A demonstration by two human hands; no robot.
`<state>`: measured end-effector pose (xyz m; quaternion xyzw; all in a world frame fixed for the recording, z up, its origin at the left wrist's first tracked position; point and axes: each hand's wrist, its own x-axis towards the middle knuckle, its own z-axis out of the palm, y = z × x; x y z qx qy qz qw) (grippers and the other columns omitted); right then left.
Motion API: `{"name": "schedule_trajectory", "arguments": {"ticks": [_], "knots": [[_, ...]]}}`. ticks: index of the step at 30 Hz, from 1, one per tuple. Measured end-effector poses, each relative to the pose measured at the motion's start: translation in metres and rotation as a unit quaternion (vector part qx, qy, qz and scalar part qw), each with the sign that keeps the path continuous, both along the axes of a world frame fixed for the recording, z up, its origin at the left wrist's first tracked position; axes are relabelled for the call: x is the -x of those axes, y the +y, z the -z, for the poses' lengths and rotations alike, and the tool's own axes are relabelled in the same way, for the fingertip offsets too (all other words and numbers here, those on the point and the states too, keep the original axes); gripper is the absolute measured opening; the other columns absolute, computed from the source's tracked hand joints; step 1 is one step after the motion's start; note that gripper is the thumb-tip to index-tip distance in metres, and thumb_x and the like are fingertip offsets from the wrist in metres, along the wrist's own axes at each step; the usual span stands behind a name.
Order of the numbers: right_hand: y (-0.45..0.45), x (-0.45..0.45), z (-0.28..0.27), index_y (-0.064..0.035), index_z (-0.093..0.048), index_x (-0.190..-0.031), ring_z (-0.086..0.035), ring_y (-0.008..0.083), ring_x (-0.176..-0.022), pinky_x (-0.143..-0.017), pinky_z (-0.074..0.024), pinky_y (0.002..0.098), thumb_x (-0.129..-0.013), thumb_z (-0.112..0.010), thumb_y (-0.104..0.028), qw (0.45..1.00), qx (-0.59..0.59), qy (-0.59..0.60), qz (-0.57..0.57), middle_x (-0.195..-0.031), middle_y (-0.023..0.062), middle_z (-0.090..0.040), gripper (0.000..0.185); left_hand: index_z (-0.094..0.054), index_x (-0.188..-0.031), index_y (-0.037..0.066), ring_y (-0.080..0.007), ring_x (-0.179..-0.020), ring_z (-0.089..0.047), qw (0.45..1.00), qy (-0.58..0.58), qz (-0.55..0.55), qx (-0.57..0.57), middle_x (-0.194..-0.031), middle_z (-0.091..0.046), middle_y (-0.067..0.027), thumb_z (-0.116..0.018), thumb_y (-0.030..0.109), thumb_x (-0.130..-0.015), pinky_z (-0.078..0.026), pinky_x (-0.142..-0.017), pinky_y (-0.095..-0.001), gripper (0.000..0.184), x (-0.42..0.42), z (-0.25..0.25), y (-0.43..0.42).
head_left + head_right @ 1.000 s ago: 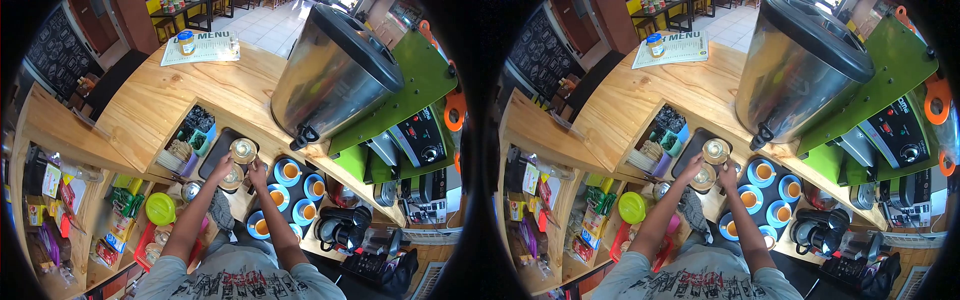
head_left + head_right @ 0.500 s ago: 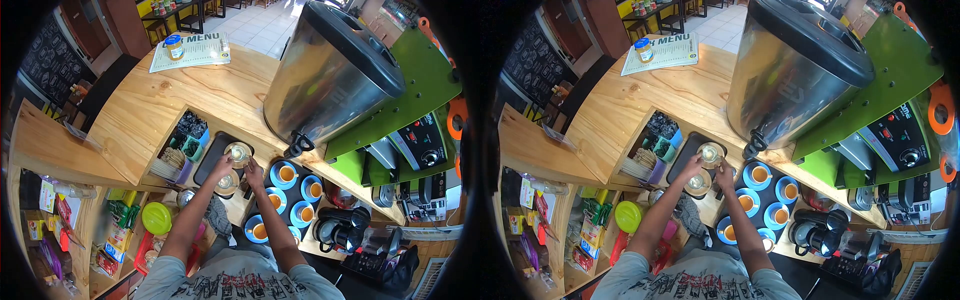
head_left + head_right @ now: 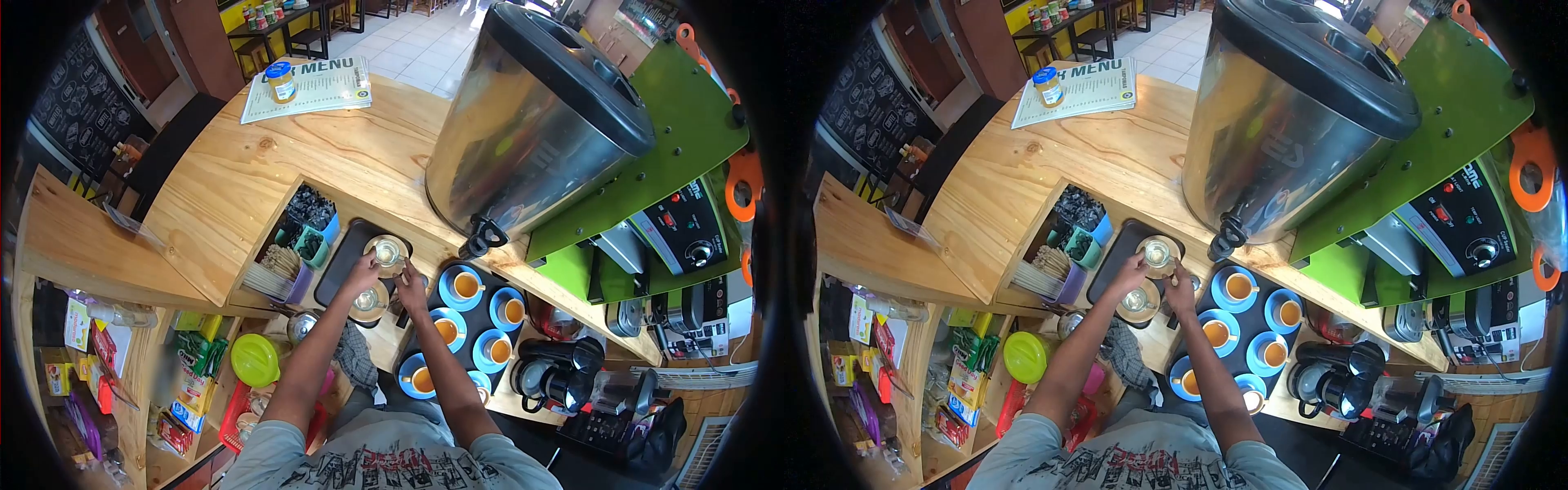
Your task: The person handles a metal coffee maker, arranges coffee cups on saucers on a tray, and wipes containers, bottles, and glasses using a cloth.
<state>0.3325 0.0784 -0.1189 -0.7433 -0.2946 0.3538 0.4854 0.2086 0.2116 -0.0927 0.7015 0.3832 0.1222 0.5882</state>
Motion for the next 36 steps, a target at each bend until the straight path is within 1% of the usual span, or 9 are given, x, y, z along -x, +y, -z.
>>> {"name": "schedule_trajectory", "arguments": {"ticks": [4, 6, 10, 13, 18, 26, 31, 34, 36], "knots": [[-0.002, 0.002, -0.005, -0.0008, -0.043, -0.158, -0.057, 0.0387, -0.138, -0.111, -0.0485, 0.0430, -0.098, -0.069, -0.019, 0.999, -0.019, -0.040, 0.025, -0.148, 0.0293, -0.057, 0.067, -0.055, -0.143, -0.001, -0.0223, -0.097, -0.068, 0.997, -0.070, -0.042, 0.007, -0.120, -0.072, -0.0215, -0.057, 0.009, -0.098, -0.053, -0.089, -0.0357, 0.046, 0.002, -0.001, -0.012], [-0.008, 0.002, -0.027, 0.0011, -0.034, -0.162, -0.048, 0.0382, -0.147, -0.119, -0.0416, 0.0426, -0.100, -0.067, -0.012, 0.999, 0.043, -0.025, -0.005, -0.155, 0.0290, -0.050, 0.072, -0.052, -0.148, 0.000, -0.0260, -0.112, -0.071, 0.996, -0.052, -0.058, -0.045, -0.132, -0.069, -0.0251, -0.058, 0.011, -0.098, -0.053, -0.096, -0.0381, 0.051, 0.006, 0.014, -0.017], [-0.016, 0.011, -0.023, 0.0000, -0.037, -0.161, -0.047, 0.0372, -0.148, -0.120, -0.0408, 0.0424, -0.101, -0.066, -0.014, 1.000, -0.012, -0.006, 0.016, -0.155, 0.0270, -0.052, 0.068, -0.045, -0.155, -0.002, -0.0291, -0.122, -0.069, 0.995, -0.079, -0.056, -0.024, -0.134, -0.068, -0.0267, -0.060, 0.014, -0.099, -0.052, -0.100, -0.0405, 0.060, 0.023, 0.010, -0.027], [-0.026, 0.021, -0.026, -0.0003, -0.044, -0.157, -0.052, 0.0358, -0.144, -0.116, -0.0434, 0.0404, -0.101, -0.069, -0.023, 0.998, -0.051, -0.010, 0.023, -0.152, 0.0274, -0.055, 0.066, -0.030, -0.161, -0.007, -0.0284, -0.138, -0.058, 0.995, -0.096, -0.028, 0.027, -0.151, -0.055, -0.0299, -0.058, 0.012, -0.101, -0.046, -0.111, -0.0370, 0.069, 0.041, -0.030, -0.047], [-0.053, 0.051, -0.086, 0.0007, -0.043, -0.158, -0.045, 0.0306, -0.150, -0.121, -0.0382, 0.0384, -0.103, -0.066, -0.012, 0.985, -0.095, 0.131, -0.058, -0.159, 0.0220, -0.049, 0.061, -0.013, -0.163, -0.013, -0.0269, -0.157, -0.033, 0.979, -0.134, -0.111, 0.108, -0.170, -0.024, -0.0290, -0.050, 0.005, -0.105, -0.029, -0.124, -0.0317, 0.071, 0.069, -0.112, -0.108], [-0.083, 0.115, -0.143, -0.0008, -0.052, -0.151, -0.049, 0.0278, -0.146, -0.109, -0.0497, 0.0363, -0.103, -0.066, -0.013, 0.963, -0.128, 0.162, -0.175, -0.151, 0.0189, -0.055, 0.051, -0.016, -0.165, -0.008, -0.0252, -0.154, -0.036, 0.967, -0.162, -0.176, 0.089, -0.168, -0.031, -0.0248, -0.049, 0.006, -0.108, -0.032, -0.122, -0.0323, 0.067, 0.149, -0.156, -0.182], [-0.097, 0.178, -0.166, -0.0010, -0.057, -0.146, -0.057, 0.0224, -0.135, -0.111, -0.0464, 0.0349, -0.103, -0.068, -0.013, 0.940, -0.138, 0.181, -0.255, -0.142, 0.0145, -0.062, 0.046, -0.025, -0.166, -0.001, -0.0235, -0.153, -0.037, 0.953, -0.177, -0.211, 0.128, -0.168, -0.037, -0.0172, -0.048, 0.008, -0.109, -0.029, -0.124, -0.0344, 0.062, 0.227, -0.182, -0.220], [-0.111, 0.227, -0.183, 0.0001, -0.060, -0.142, -0.062, 0.0187, -0.125, -0.110, -0.0471, 0.0331, -0.104, -0.067, -0.013, 0.919, -0.141, 0.208, -0.302, -0.136, 0.0112, -0.066, 0.041, -0.026, -0.166, 0.002, -0.0243, -0.152, -0.040, 0.955, -0.168, -0.241, 0.043, -0.167, -0.037, -0.0166, -0.049, 0.010, -0.110, -0.031, -0.124, -0.0349, 0.061, 0.284, -0.185, -0.249], [-0.123, 0.261, -0.191, 0.0004, -0.060, -0.142, -0.063, 0.0189, -0.124, -0.110, -0.0474, 0.0329, -0.104, -0.067, -0.013, 0.906, -0.137, 0.204, -0.346, -0.135, 0.0113, -0.067, 0.040, -0.029, -0.166, 0.003, -0.0230, -0.153, -0.038, 0.915, -0.195, -0.328, 0.132, -0.168, -0.037, -0.0171, -0.052, 0.011, -0.109, -0.031, -0.123, -0.0344, 0.062, 0.320, -0.201, -0.279]]}}
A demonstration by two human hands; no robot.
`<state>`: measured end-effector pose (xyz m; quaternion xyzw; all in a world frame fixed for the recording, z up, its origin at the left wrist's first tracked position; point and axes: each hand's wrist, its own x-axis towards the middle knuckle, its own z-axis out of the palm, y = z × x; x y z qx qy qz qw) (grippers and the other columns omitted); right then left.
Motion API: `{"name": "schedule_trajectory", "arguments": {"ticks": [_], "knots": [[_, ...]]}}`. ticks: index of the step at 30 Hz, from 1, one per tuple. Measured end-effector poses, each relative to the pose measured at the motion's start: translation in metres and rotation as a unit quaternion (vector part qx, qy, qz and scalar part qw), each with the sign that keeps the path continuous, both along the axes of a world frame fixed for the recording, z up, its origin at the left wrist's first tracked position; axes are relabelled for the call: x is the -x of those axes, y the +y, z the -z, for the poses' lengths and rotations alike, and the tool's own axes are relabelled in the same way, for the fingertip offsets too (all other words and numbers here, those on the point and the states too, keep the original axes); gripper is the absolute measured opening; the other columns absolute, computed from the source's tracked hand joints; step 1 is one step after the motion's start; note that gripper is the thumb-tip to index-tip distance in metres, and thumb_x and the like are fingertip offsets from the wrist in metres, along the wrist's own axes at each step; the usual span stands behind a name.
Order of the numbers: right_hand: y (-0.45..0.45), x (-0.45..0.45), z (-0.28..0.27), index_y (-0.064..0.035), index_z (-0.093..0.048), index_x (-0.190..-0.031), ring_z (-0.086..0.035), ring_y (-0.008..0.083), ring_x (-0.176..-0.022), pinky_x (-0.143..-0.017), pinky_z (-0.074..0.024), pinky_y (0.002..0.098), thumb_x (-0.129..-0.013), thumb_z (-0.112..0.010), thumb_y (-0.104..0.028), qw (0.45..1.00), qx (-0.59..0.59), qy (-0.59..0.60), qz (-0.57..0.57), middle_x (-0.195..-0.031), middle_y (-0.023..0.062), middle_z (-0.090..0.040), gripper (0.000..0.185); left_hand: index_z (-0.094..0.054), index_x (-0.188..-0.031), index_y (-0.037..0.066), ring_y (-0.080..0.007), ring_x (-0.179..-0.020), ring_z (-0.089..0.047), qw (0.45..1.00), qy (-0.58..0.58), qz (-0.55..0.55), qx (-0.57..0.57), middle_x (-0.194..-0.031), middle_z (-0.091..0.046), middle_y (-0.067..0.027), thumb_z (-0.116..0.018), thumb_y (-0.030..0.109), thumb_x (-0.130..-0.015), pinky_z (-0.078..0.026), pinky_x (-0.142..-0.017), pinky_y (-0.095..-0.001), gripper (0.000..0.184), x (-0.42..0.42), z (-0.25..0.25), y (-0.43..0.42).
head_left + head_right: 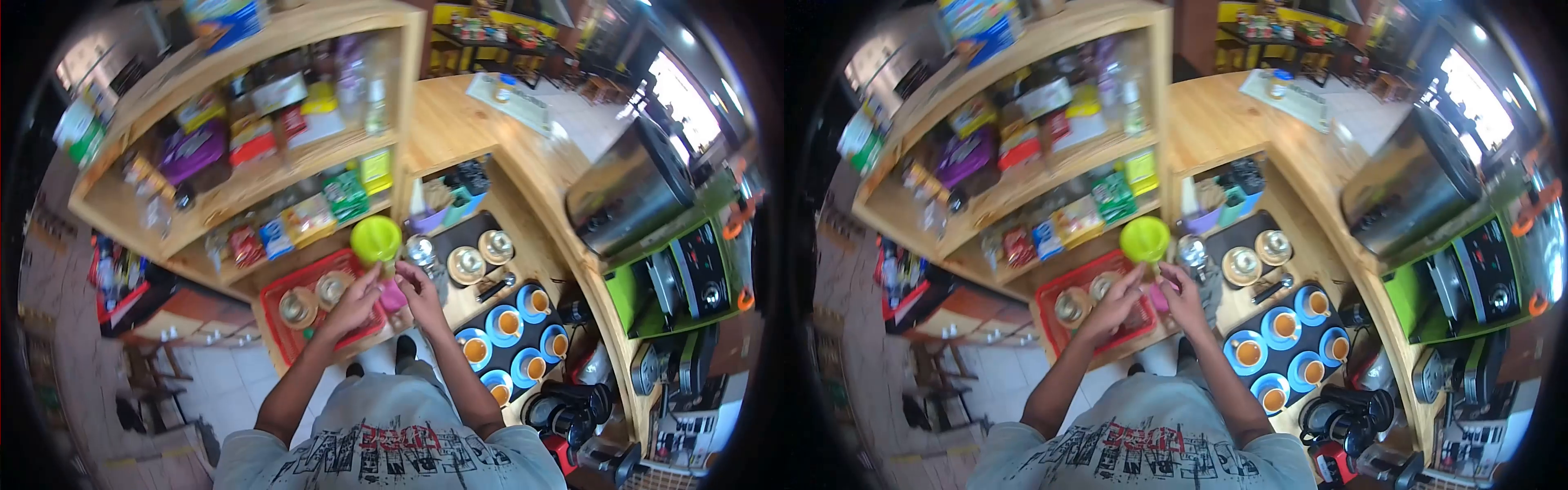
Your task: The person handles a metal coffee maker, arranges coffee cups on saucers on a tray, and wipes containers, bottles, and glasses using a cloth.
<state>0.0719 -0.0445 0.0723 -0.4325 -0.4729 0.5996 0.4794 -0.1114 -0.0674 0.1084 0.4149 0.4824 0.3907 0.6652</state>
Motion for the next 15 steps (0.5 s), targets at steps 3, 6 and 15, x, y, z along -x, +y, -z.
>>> {"name": "schedule_trajectory", "arguments": {"ticks": [3, 6, 15], "knots": [[-0.018, 0.049, -0.021, -0.0016, -0.062, -0.142, -0.062, 0.0174, -0.125, -0.106, -0.0492, 0.0318, -0.104, -0.067, -0.014, 0.997, -0.007, -0.038, -0.074, -0.136, 0.0098, -0.067, 0.040, -0.023, -0.167, 0.001, -0.0223, -0.154, -0.037, 0.991, 0.110, -0.026, -0.070, -0.169, -0.034, -0.0171, -0.049, 0.006, -0.109, -0.032, -0.123, -0.0337, 0.064, 0.067, 0.004, -0.034], [-0.036, 0.095, -0.022, -0.0034, -0.063, -0.141, -0.063, 0.0162, -0.123, -0.104, -0.0499, 0.0310, -0.105, -0.067, -0.016, 0.990, -0.004, -0.051, -0.134, -0.132, 0.0084, -0.069, 0.038, -0.020, -0.166, -0.002, -0.0242, -0.158, -0.029, 0.987, 0.075, -0.082, -0.114, -0.172, -0.026, -0.0182, -0.048, -0.002, -0.107, -0.026, -0.126, -0.0332, 0.065, 0.127, 0.019, -0.068], [-0.070, 0.175, -0.014, -0.0010, -0.064, -0.137, -0.066, 0.0186, -0.121, -0.103, -0.0505, 0.0318, -0.104, -0.068, -0.015, 0.978, -0.012, -0.093, -0.184, -0.129, 0.0104, -0.071, 0.035, -0.023, -0.163, -0.007, -0.0235, -0.151, -0.041, 0.969, 0.113, -0.203, -0.081, -0.166, -0.039, -0.0220, -0.061, 0.005, -0.104, -0.035, -0.123, -0.0342, 0.071, 0.216, 0.056, -0.138]]}}
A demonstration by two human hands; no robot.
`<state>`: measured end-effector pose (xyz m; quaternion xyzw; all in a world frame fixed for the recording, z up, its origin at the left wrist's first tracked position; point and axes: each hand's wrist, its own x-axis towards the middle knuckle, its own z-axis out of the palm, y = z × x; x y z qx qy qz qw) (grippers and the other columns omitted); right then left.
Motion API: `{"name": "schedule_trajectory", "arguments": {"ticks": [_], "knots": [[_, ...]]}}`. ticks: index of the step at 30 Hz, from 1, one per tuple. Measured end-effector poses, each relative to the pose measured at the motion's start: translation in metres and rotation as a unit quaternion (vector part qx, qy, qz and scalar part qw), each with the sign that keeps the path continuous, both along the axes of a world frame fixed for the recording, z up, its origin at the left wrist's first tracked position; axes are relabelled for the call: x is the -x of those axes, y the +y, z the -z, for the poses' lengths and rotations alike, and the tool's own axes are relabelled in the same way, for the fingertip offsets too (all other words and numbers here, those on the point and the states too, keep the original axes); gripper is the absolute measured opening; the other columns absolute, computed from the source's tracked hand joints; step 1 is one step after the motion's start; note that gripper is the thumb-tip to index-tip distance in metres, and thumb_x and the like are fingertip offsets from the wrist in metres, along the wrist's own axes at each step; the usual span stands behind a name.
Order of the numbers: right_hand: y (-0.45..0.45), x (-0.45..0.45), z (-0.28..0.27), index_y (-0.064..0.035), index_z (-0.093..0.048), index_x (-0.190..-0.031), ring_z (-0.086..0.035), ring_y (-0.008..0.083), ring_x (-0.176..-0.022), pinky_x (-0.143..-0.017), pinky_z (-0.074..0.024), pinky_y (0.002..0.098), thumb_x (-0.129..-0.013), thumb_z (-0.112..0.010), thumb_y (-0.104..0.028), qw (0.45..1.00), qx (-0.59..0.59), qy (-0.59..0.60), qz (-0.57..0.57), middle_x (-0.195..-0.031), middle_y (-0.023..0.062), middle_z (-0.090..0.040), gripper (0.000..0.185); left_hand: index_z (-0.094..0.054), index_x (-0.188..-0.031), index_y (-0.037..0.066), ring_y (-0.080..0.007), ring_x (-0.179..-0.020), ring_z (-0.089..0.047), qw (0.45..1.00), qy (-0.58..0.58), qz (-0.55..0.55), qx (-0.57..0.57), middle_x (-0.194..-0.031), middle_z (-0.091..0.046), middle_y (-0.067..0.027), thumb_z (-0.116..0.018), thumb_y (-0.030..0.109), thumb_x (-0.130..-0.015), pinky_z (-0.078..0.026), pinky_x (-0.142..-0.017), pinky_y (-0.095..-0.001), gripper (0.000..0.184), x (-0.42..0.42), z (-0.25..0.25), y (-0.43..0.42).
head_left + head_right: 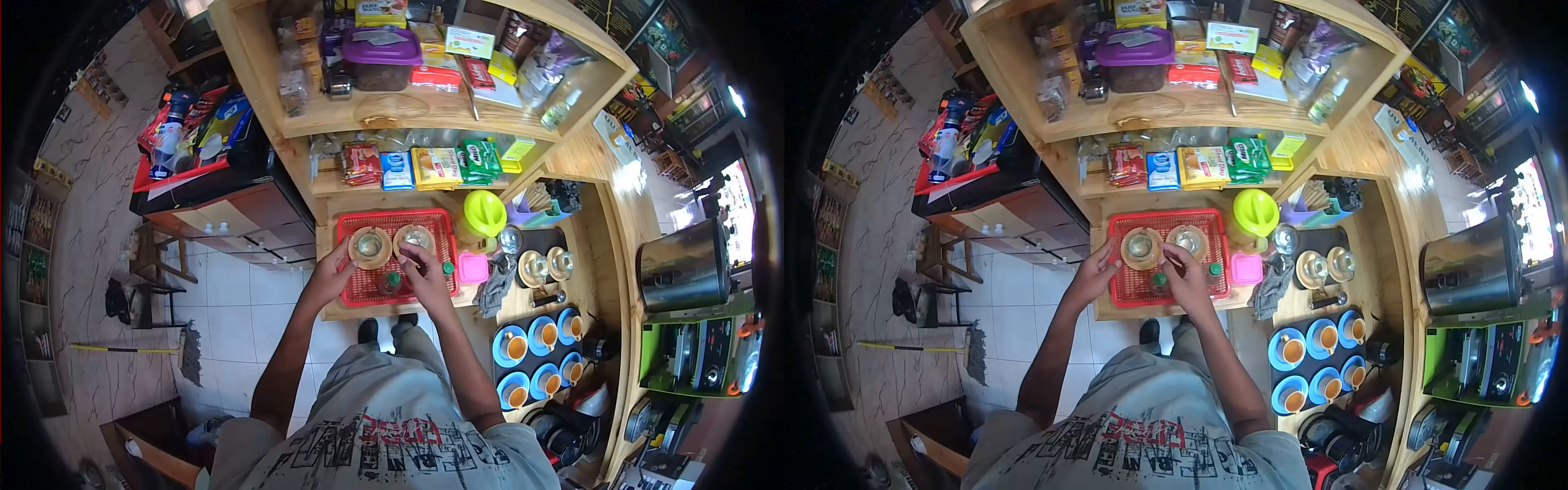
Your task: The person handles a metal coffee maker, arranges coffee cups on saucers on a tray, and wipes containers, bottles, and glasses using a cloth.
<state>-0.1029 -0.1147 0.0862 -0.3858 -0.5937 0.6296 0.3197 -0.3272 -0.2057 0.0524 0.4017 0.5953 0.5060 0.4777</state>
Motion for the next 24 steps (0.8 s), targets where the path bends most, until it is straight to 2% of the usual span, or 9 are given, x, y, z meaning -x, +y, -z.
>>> {"name": "schedule_trajectory", "arguments": {"ticks": [3, 4, 8, 10, 13, 16, 20, 22, 24], "knots": [[0.010, 0.009, 0.010, -0.0033, -0.068, -0.134, -0.065, 0.0205, -0.122, -0.103, -0.0498, 0.0336, -0.102, -0.070, -0.017, 0.995, -0.087, -0.033, -0.026, -0.127, 0.0133, -0.070, 0.034, -0.032, -0.162, -0.004, -0.0254, -0.148, -0.047, 0.994, 0.104, 0.007, 0.019, -0.160, -0.048, -0.0236, -0.069, 0.011, -0.100, -0.038, -0.121, -0.0360, 0.073, 0.008, 0.011, -0.005], [0.017, 0.012, 0.014, -0.0021, -0.067, -0.134, -0.065, 0.0287, -0.125, -0.106, -0.0488, 0.0381, -0.100, -0.070, -0.014, 0.992, -0.105, -0.053, -0.037, -0.130, 0.0172, -0.069, 0.036, -0.032, -0.162, -0.004, -0.0254, -0.148, -0.047, 0.995, 0.101, -0.002, 0.022, -0.160, -0.048, -0.0236, -0.069, 0.011, -0.100, -0.038, -0.121, -0.0360, 0.073, 0.008, 0.018, -0.004], [0.057, 0.026, 0.011, -0.0019, -0.067, -0.131, -0.063, 0.0405, -0.125, -0.107, -0.0491, 0.0460, -0.092, -0.073, -0.008, 0.949, -0.248, -0.140, -0.135, -0.131, 0.0225, -0.067, 0.040, -0.042, -0.155, -0.006, -0.0319, -0.142, -0.054, 0.978, 0.204, -0.002, 0.043, -0.151, -0.055, -0.0276, -0.079, 0.019, -0.093, -0.041, -0.118, -0.0394, 0.076, 0.011, 0.034, 0.005], [0.080, 0.039, 0.035, -0.0029, -0.067, -0.132, -0.063, 0.0406, -0.125, -0.107, -0.0496, 0.0466, -0.090, -0.073, -0.007, 0.937, -0.259, -0.161, -0.170, -0.131, 0.0224, -0.066, 0.043, -0.052, -0.148, -0.004, -0.0396, -0.130, -0.063, 0.964, 0.264, -0.015, 0.012, -0.139, -0.063, -0.0283, -0.085, 0.020, -0.086, -0.049, -0.111, -0.0427, 0.074, 0.010, 0.047, 0.015], [0.104, 0.050, 0.068, -0.0046, -0.066, -0.134, -0.063, 0.0397, -0.125, -0.109, -0.0503, 0.0465, -0.083, -0.080, -0.009, 0.907, -0.286, -0.213, -0.224, -0.132, 0.0218, -0.067, 0.053, -0.053, -0.147, -0.004, -0.0408, -0.126, -0.064, 0.939, 0.340, 0.013, 0.053, -0.135, -0.065, -0.0276, -0.086, 0.024, -0.084, -0.050, -0.109, -0.0448, 0.077, 0.007, 0.059, 0.032], [0.125, 0.069, 0.099, -0.0068, -0.064, -0.136, -0.064, 0.0381, -0.124, -0.109, -0.0510, 0.0475, -0.075, -0.084, -0.009, 0.831, -0.372, -0.243, -0.334, -0.133, 0.0191, -0.068, 0.064, -0.053, -0.147, -0.002, -0.0401, -0.123, -0.064, 0.926, 0.362, 0.010, 0.102, -0.132, -0.066, -0.0260, -0.088, 0.029, -0.080, -0.048, -0.110, -0.0484, 0.082, 0.001, 0.065, 0.045], [0.127, 0.082, 0.119, -0.0072, -0.062, -0.139, -0.063, 0.0374, -0.125, -0.108, -0.0517, 0.0473, -0.074, -0.085, -0.010, 0.817, -0.364, -0.259, -0.364, -0.136, 0.0185, -0.066, 0.069, -0.056, -0.144, 0.003, -0.0407, -0.120, -0.065, 0.906, 0.421, 0.002, 0.051, -0.128, -0.068, -0.0214, -0.090, 0.030, -0.077, -0.052, -0.105, -0.0456, 0.080, 0.002, 0.102, 0.055], [0.127, 0.086, 0.127, -0.0074, -0.062, -0.139, -0.065, 0.0356, -0.125, -0.103, -0.0546, 0.0469, -0.074, -0.087, -0.018, 0.774, -0.404, -0.315, -0.372, -0.139, 0.0163, -0.065, 0.071, -0.053, -0.149, 0.005, -0.0386, -0.131, -0.059, 0.908, 0.414, 0.001, 0.068, -0.137, -0.065, -0.0232, -0.089, 0.032, -0.076, -0.037, -0.118, -0.0532, 0.085, 0.002, 0.105, 0.062], [0.129, 0.087, 0.144, -0.0094, -0.061, -0.141, -0.064, 0.0354, -0.126, -0.105, -0.0538, 0.0467, -0.071, -0.089, -0.018, 0.773, -0.416, -0.312, -0.363, -0.140, 0.0170, -0.064, 0.076, -0.054, -0.148, 0.005, -0.0384, -0.132, -0.058, 0.907, 0.417, 0.010, 0.054, -0.137, -0.065, -0.0223, -0.089, 0.034, -0.076, -0.036, -0.118, -0.0540, 0.085, 0.003, 0.099, 0.067]]}}
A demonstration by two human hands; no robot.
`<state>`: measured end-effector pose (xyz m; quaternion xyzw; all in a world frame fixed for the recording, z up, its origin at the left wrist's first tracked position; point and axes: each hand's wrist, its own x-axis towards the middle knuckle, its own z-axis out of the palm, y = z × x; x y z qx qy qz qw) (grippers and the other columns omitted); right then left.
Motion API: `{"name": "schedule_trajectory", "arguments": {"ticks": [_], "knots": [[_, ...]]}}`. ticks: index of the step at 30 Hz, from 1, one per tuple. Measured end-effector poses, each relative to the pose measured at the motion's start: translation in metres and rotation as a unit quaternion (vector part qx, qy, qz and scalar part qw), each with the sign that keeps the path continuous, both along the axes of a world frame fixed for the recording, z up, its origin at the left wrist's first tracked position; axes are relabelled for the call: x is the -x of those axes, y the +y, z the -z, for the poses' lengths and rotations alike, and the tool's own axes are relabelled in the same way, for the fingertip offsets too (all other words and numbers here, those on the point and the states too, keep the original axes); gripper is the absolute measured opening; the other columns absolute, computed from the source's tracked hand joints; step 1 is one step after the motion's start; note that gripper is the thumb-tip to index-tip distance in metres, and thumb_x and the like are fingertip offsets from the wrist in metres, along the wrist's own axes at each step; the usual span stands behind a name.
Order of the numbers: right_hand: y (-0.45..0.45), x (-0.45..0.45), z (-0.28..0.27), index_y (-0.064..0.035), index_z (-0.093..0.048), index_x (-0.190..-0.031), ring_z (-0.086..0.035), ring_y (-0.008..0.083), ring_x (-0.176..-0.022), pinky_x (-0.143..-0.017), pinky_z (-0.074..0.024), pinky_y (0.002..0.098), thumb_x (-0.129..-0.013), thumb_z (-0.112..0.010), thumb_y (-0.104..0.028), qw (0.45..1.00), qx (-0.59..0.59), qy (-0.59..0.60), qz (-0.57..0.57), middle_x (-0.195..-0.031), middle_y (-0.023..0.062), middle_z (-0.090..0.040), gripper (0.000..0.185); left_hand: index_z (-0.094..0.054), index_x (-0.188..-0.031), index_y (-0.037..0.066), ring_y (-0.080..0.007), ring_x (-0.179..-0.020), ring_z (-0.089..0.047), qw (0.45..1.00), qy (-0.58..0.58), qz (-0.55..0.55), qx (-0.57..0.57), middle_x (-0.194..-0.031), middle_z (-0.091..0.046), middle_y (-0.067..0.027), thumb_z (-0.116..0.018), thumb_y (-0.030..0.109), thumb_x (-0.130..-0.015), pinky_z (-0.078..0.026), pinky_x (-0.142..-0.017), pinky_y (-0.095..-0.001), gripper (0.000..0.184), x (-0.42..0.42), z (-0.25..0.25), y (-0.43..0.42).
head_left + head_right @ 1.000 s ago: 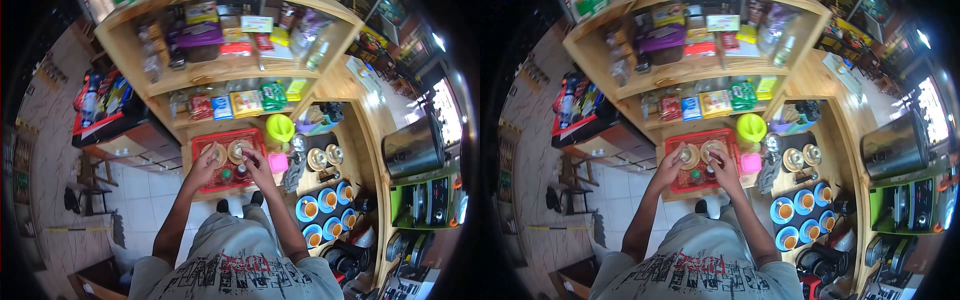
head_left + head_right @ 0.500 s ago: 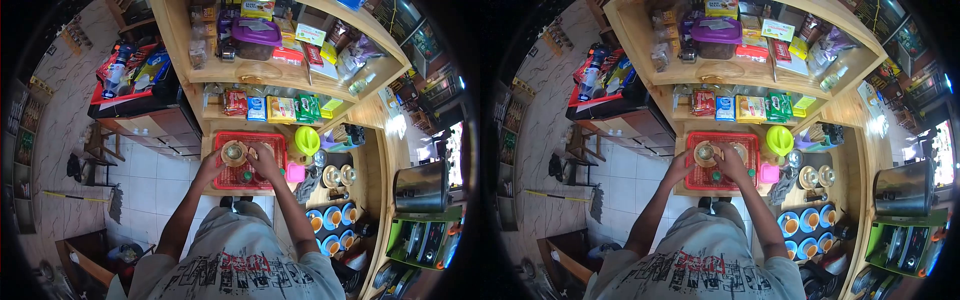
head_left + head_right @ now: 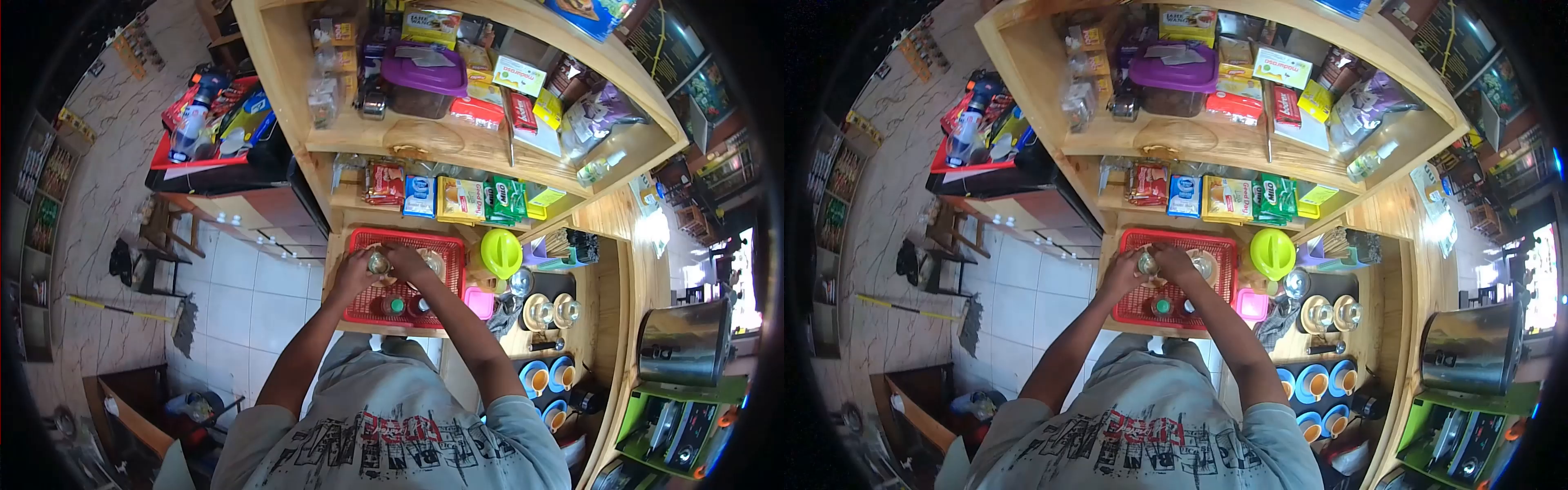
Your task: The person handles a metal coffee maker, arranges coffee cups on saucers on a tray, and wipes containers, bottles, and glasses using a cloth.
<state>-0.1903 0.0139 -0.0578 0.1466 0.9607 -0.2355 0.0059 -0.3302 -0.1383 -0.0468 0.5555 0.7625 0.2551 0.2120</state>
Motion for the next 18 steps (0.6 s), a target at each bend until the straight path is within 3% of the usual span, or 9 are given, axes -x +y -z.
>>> {"name": "schedule_trajectory", "arguments": {"ticks": [2, 6, 12, 14, 18], "knots": [[-0.002, 0.003, 0.006, -0.0123, -0.060, -0.142, -0.063, 0.0347, -0.127, -0.107, -0.0531, 0.0455, -0.067, -0.092, -0.022, 0.999, 0.027, -0.017, 0.008, -0.140, 0.0173, -0.063, 0.083, -0.057, -0.145, 0.006, -0.0371, -0.134, -0.057, 1.000, 0.004, 0.024, 0.002, -0.139, -0.065, -0.0190, -0.089, 0.036, -0.076, -0.030, -0.120, -0.0567, 0.082, 0.003, 0.009, -0.001], [-0.004, 0.004, 0.009, -0.0117, -0.060, -0.141, -0.063, 0.0345, -0.127, -0.106, -0.0536, 0.0448, -0.067, -0.092, -0.021, 0.999, 0.018, -0.017, 0.019, -0.137, 0.0168, -0.064, 0.081, -0.057, -0.145, 0.008, -0.0365, -0.134, -0.057, 0.998, 0.007, 0.051, 0.023, -0.140, -0.064, -0.0177, -0.089, 0.036, -0.075, -0.029, -0.120, -0.0586, 0.081, 0.011, 0.018, 0.002], [-0.012, -0.002, -0.012, -0.0106, -0.063, -0.137, -0.065, 0.0348, -0.123, -0.104, -0.0552, 0.0445, -0.070, -0.091, -0.019, 0.997, 0.043, -0.024, 0.054, -0.134, 0.0151, -0.064, 0.074, -0.054, -0.148, 0.011, -0.0344, -0.137, -0.056, 0.993, -0.010, 0.113, 0.020, -0.141, -0.064, -0.0150, -0.088, 0.030, -0.078, -0.026, -0.121, -0.0615, 0.081, 0.025, 0.014, 0.007], [-0.010, -0.001, -0.015, -0.0105, -0.063, -0.137, -0.065, 0.0356, -0.123, -0.104, -0.0549, 0.0446, -0.072, -0.090, -0.018, 0.997, 0.055, -0.027, 0.054, -0.135, 0.0154, -0.063, 0.071, -0.057, -0.144, 0.011, -0.0322, -0.138, -0.055, 0.990, 0.031, 0.136, 0.000, -0.140, -0.064, -0.0120, -0.087, 0.022, -0.078, -0.026, -0.123, -0.0600, 0.072, 0.033, 0.020, 0.010], [-0.009, -0.003, 0.000, -0.0098, -0.063, -0.137, -0.064, 0.0362, -0.123, -0.105, -0.0545, 0.0445, -0.075, -0.088, -0.018, 0.992, 0.076, -0.051, 0.084, -0.136, 0.0162, -0.062, 0.068, -0.056, -0.146, 0.013, -0.0329, -0.141, -0.052, 0.985, 0.006, 0.171, 0.018, -0.145, -0.062, -0.0110, -0.086, 0.021, -0.079, -0.026, -0.124, -0.0598, 0.074, 0.044, 0.015, 0.012]]}}
